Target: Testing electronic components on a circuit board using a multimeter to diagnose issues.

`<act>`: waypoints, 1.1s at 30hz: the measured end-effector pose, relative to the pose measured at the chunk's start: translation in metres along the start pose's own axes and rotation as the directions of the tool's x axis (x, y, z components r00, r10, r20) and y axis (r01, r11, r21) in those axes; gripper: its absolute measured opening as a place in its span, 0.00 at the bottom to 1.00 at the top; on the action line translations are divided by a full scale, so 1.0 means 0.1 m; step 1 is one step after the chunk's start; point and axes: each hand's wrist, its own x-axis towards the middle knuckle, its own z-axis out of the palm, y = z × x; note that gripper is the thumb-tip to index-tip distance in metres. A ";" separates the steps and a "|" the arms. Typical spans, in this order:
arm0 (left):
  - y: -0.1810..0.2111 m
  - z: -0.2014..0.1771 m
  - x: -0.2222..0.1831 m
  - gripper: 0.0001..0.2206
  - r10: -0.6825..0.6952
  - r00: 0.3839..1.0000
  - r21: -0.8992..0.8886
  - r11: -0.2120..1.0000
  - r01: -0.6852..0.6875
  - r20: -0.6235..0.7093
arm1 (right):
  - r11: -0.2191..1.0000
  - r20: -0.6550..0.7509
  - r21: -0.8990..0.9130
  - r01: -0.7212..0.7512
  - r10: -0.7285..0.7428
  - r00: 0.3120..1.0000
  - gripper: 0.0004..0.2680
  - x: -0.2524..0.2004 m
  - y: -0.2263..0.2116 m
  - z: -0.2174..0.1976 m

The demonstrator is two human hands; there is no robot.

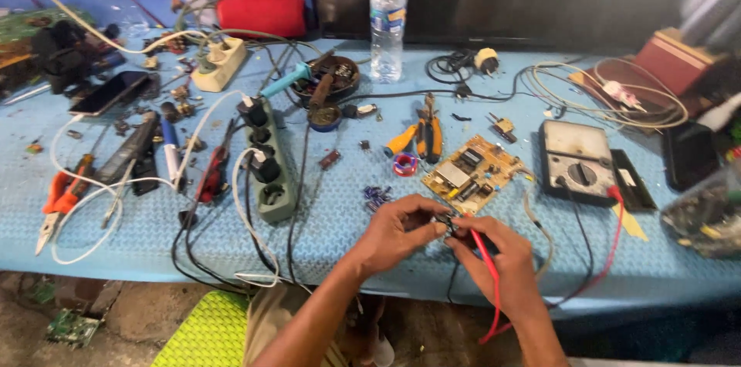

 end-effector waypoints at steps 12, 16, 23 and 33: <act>-0.12 0.02 0.02 0.13 -0.018 1.000 0.014 1.000 0.018 0.021 | 0.977 0.109 0.182 -0.111 0.092 0.990 0.11 -0.02 0.02 -0.09; -0.08 0.02 0.00 0.14 -0.032 0.999 0.035 0.999 0.031 0.035 | 0.971 0.127 0.212 -0.112 0.086 0.988 0.11 -0.04 0.04 -0.11; -0.08 0.04 -0.02 0.15 0.003 1.000 0.055 0.998 -0.005 0.030 | 0.968 0.119 0.234 -0.086 0.059 0.991 0.12 -0.06 0.07 -0.10; -0.13 0.03 -0.02 0.14 0.021 0.999 0.052 0.998 -0.022 0.030 | 0.965 0.114 0.249 -0.084 0.057 0.992 0.11 -0.06 0.09 -0.07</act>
